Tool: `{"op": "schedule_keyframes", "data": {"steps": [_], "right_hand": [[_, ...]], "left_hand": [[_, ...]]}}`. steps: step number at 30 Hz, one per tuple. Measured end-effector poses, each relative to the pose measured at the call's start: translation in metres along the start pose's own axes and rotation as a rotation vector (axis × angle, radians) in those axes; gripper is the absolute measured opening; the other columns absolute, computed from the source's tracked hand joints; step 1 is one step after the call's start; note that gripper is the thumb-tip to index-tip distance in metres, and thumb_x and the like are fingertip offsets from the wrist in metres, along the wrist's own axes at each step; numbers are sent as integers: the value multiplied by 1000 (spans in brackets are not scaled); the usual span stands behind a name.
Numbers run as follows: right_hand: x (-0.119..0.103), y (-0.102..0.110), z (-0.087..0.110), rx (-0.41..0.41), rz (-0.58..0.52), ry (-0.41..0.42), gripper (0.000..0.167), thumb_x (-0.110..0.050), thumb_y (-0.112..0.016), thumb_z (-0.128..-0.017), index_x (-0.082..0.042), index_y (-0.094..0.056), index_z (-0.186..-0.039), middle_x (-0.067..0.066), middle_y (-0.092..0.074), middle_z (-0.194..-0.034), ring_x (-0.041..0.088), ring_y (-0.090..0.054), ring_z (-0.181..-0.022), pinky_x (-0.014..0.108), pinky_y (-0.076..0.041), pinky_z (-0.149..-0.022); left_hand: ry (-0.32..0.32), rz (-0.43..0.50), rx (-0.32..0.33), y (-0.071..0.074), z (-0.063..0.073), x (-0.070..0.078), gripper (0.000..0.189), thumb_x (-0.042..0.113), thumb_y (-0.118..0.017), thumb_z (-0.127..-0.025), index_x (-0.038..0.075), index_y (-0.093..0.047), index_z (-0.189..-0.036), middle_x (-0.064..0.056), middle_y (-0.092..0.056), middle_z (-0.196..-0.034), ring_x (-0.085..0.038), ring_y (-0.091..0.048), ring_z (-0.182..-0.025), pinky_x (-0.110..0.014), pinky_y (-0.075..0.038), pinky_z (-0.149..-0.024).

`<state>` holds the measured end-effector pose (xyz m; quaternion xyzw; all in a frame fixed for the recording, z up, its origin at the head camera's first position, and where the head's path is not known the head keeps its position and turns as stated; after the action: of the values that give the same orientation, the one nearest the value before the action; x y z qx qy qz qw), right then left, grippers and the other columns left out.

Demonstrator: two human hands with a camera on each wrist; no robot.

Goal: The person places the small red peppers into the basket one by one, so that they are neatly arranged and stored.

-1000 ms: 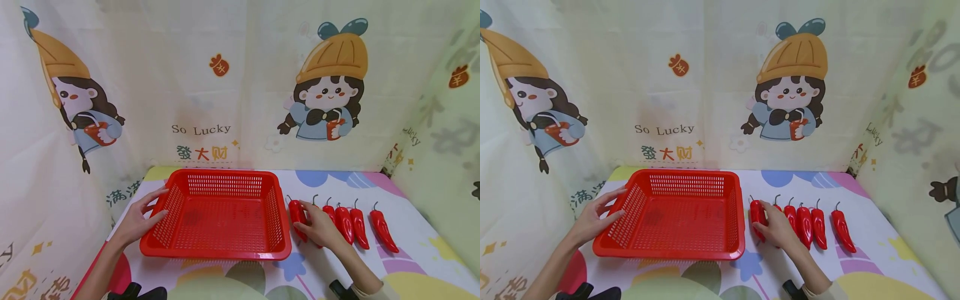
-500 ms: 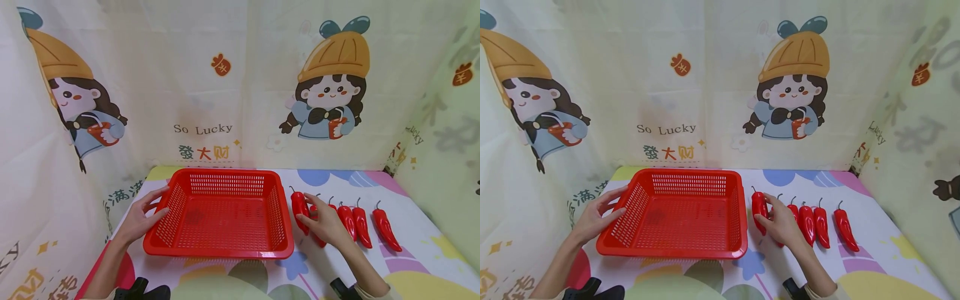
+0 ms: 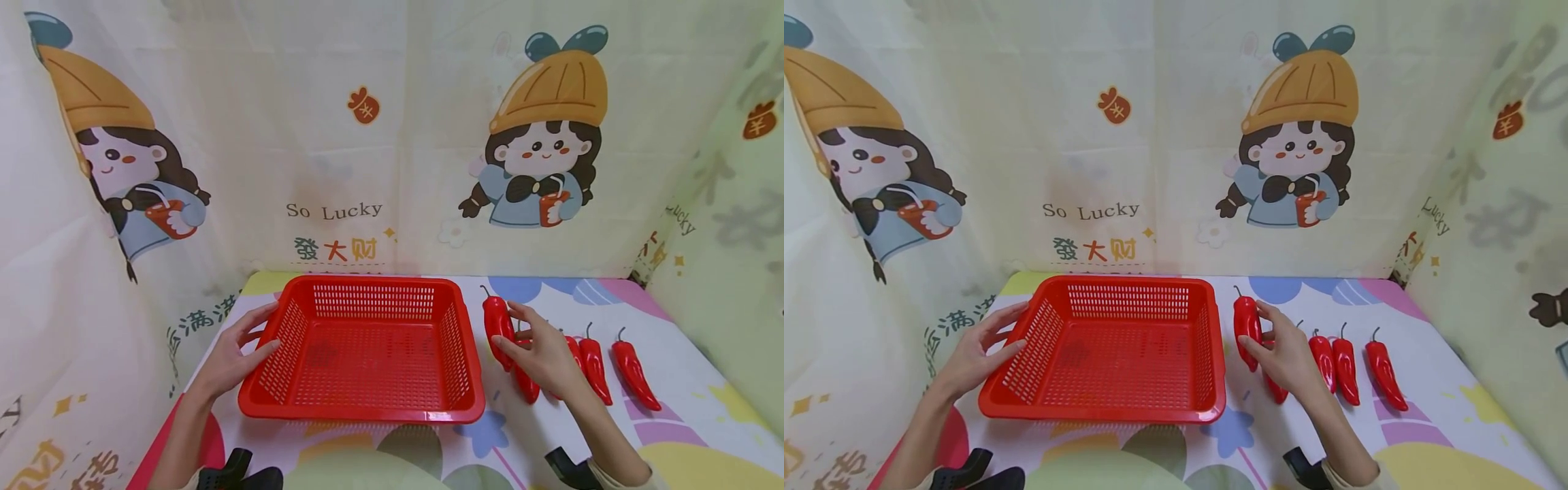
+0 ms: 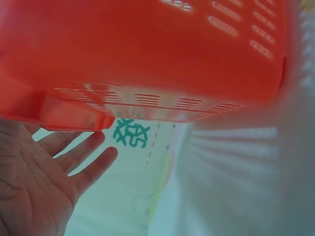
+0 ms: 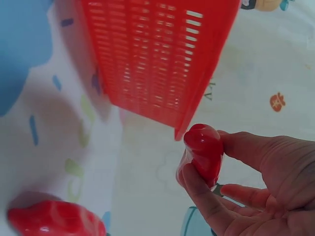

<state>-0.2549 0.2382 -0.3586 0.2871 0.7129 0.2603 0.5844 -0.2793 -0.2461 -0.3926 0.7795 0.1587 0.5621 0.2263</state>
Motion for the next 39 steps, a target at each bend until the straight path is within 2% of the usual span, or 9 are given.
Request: {"op": "schedule_keyframes", "data": {"steps": [6, 19, 28, 39], "right_hand": [[-9, 4, -1, 15, -5, 2, 85, -31, -82, -86, -8, -39, -155, 23, -52, -146, 44, -65, -113, 47, -64, -74], [-37, 7, -1, 46, -36, 59, 81, -29, -81, -87, -9, -41, -155, 23, -53, -146, 41, -69, -108, 44, -64, -71], [-54, -1, -5, 26, -94, 88, 78, -25, -81, -88, -9, -41, -154, 21, -53, -148, 38, -69, -109, 42, -64, -73], [-73, -14, -11, 18, -134, 149, 76, -20, -82, -87, -9, -44, -153, 19, -55, -146, 35, -71, -106, 40, -64, -72]], "left_hand": [[-18, -21, -13, -1, -1, 1, 75, 17, -76, -91, 11, -40, -156, -19, -46, -154, -41, -52, -129, -45, -62, -85], [-24, -2, -9, 0, 1, 6, 74, 13, -74, -91, 11, -39, -157, -21, -45, -154, -45, -51, -129, -40, -63, -80], [-29, 61, -12, -5, 0, 4, 79, 0, -72, -89, 10, -36, -158, -21, -41, -156, -47, -45, -133, -39, -63, -78], [-27, 84, -9, -7, 0, 3, 81, -4, -71, -88, 11, -35, -158, -20, -41, -157, -48, -44, -135, -39, -63, -77]]}}
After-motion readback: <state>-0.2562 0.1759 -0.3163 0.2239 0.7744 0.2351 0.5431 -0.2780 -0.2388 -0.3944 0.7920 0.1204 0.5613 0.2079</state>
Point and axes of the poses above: each hand's wrist, its own z-axis away from the middle knuckle, its own y-axis out of the back of the hand, x = y × z, the point moved 9 cm from there along -z, towards the middle knuckle
